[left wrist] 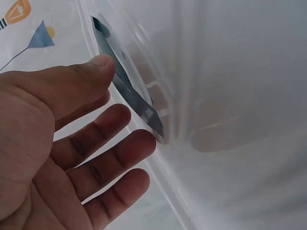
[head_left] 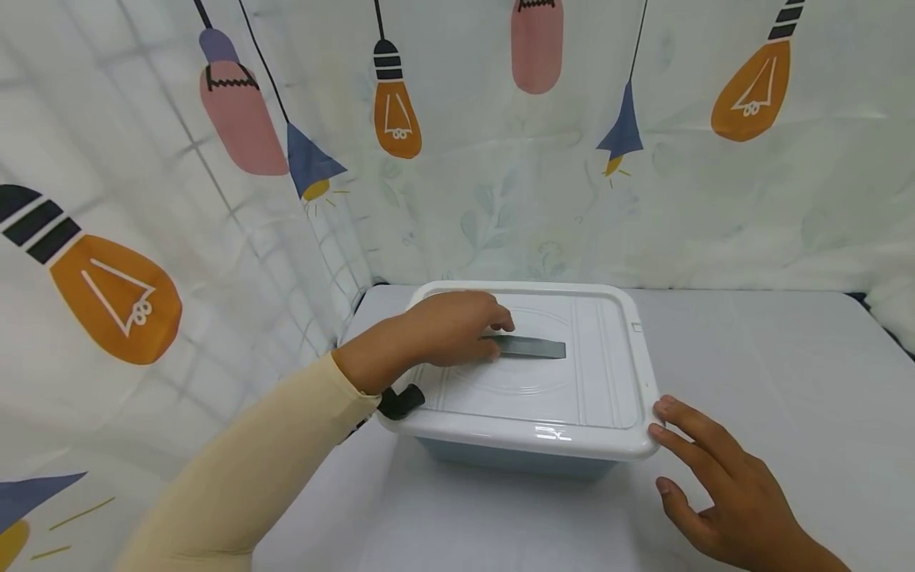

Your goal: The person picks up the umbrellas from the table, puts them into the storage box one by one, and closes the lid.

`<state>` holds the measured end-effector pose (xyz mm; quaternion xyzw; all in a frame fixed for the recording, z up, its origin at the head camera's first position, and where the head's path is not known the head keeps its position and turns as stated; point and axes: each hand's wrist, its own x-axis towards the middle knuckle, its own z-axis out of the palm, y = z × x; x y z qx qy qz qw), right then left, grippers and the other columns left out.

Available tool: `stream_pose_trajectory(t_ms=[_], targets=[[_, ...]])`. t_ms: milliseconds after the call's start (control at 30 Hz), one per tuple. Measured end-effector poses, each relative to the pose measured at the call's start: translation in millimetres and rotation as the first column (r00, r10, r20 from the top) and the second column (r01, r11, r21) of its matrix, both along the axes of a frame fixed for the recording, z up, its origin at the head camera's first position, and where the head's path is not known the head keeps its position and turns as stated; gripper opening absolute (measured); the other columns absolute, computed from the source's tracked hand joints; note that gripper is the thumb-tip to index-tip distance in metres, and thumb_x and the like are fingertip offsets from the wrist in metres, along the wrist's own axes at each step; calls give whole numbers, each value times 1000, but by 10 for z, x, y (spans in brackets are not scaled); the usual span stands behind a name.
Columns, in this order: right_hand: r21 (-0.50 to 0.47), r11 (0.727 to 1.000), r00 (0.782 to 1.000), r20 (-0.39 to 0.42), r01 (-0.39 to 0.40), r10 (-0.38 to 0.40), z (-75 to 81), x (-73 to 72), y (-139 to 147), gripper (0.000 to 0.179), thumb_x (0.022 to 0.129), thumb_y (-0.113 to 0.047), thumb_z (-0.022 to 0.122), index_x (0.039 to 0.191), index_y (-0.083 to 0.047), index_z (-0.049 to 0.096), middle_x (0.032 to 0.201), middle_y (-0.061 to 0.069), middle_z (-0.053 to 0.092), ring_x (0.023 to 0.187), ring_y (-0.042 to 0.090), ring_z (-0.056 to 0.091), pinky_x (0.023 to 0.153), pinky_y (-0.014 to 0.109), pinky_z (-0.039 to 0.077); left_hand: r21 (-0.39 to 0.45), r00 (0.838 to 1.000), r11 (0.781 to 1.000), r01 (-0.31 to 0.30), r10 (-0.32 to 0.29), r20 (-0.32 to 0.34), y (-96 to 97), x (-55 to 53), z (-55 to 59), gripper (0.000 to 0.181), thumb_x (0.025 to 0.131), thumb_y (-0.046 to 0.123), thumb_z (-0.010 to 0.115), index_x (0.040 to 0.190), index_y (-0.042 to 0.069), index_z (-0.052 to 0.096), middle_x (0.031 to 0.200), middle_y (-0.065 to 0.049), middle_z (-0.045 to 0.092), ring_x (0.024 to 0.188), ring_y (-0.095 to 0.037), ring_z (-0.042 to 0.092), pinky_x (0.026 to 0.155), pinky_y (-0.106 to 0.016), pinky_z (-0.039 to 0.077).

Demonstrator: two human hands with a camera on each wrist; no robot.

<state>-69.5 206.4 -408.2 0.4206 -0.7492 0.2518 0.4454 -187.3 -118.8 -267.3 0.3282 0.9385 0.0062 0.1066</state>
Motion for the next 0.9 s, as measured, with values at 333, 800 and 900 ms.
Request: stream_pose_trajectory(t_ms=[333, 800, 900], targets=[[10, 1000, 1000, 5, 5, -5, 20, 17, 15, 42, 101, -32, 51, 118, 3, 68, 127, 23, 64, 121, 23, 60, 69, 15, 50, 154, 990, 978, -141, 142, 2, -548, 208, 4, 36, 99, 29, 69, 134, 18, 68, 134, 2, 63, 128, -17, 55, 105, -40, 45], [118, 976, 966, 164, 182, -200, 97, 66, 361, 62, 103, -49, 43, 133, 3, 60, 134, 18, 61, 72, 14, 65, 49, 16, 44, 390, 913, 849, -356, 405, -48, -1272, 408, -121, 52, 103, 43, 61, 146, 14, 56, 149, -11, 51, 141, -35, 41, 109, -60, 36], [253, 918, 871, 316, 304, -376, 172, 36, 571, 72, 101, -60, 46, 149, -6, 49, 140, 16, 56, 73, 24, 70, 46, 21, 47, 422, 901, 832, -361, 427, -72, -1400, 379, -144, 60, 104, 48, 55, 151, 11, 49, 154, -15, 46, 145, -38, 35, 112, -62, 31]])
